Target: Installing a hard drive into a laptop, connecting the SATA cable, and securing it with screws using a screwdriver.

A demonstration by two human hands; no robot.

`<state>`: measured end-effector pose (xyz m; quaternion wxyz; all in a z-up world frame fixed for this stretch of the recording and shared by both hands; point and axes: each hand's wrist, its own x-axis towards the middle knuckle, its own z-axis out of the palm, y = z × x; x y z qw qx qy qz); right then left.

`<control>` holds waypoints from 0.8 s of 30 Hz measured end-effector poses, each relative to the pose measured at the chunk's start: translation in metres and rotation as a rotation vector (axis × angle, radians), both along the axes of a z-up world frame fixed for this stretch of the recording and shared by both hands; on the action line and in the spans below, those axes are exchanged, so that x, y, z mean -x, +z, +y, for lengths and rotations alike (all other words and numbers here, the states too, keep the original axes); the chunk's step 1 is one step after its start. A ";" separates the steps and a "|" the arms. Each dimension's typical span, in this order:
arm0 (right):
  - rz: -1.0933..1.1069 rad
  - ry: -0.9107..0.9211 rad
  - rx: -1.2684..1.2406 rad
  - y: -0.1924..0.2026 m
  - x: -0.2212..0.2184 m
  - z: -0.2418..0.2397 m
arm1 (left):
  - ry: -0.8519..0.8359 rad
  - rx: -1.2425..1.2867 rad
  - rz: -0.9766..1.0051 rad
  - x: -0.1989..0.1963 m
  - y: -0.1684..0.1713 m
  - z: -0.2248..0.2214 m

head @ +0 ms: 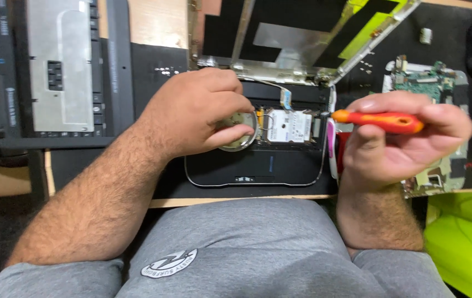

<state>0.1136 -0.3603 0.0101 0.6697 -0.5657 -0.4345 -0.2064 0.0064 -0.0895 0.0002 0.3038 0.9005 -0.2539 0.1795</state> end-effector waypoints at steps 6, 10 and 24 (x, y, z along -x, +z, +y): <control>-0.269 -0.111 0.167 -0.019 -0.033 -0.055 | -0.048 -0.109 -0.075 0.003 0.008 -0.021; -0.252 -0.072 0.290 -0.043 -0.031 -0.070 | -0.136 -0.125 -0.106 0.008 0.002 -0.040; -0.102 0.028 0.423 -0.061 -0.030 -0.064 | -0.109 -0.052 -0.069 0.004 -0.004 -0.034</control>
